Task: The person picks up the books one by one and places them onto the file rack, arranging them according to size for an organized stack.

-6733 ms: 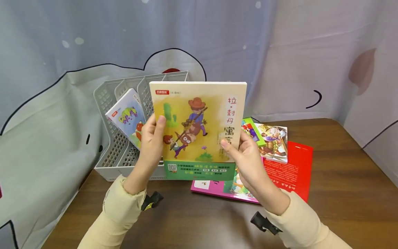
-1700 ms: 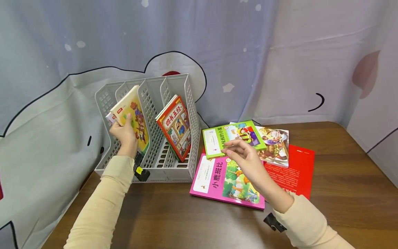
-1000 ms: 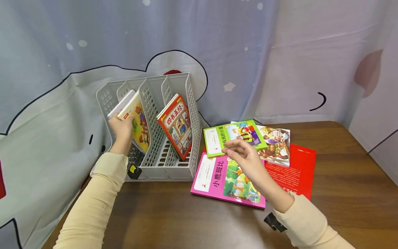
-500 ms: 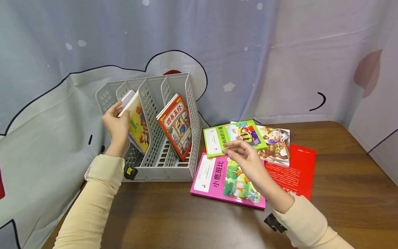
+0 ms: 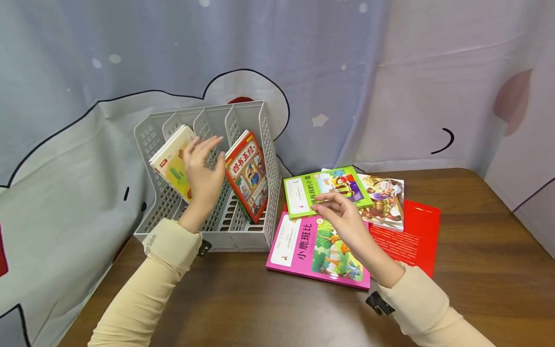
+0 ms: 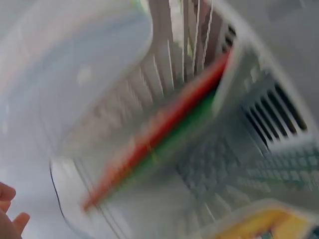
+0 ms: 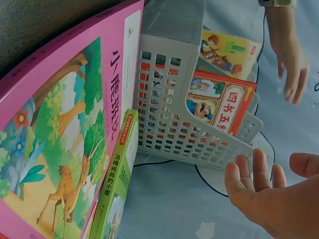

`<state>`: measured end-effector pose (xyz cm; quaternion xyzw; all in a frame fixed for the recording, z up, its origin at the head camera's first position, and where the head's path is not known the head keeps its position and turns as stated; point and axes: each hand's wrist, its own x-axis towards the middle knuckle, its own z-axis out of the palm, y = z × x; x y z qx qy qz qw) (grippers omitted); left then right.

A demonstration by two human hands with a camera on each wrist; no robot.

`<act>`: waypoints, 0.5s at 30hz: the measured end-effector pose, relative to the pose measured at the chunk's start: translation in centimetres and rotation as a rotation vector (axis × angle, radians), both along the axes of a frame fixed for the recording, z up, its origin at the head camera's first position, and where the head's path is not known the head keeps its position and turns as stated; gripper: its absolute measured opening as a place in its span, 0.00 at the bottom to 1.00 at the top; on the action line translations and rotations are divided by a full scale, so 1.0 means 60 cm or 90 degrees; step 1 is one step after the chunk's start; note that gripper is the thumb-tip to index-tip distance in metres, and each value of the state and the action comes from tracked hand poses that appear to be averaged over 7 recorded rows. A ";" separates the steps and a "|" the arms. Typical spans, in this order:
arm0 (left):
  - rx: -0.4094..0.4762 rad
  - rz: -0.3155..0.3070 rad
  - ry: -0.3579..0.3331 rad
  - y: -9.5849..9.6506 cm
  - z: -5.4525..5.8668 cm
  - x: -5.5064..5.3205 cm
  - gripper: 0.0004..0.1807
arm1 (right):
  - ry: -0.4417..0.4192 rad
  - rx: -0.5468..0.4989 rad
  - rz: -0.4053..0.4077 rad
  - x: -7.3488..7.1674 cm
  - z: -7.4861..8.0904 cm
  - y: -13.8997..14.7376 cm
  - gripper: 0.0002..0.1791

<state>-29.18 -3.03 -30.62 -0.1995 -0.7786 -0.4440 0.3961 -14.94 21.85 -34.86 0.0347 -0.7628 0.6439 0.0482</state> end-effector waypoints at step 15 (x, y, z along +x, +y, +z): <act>-0.182 -0.170 -0.331 0.209 -0.061 0.039 0.14 | 0.011 0.063 -0.038 -0.052 -0.004 0.009 0.19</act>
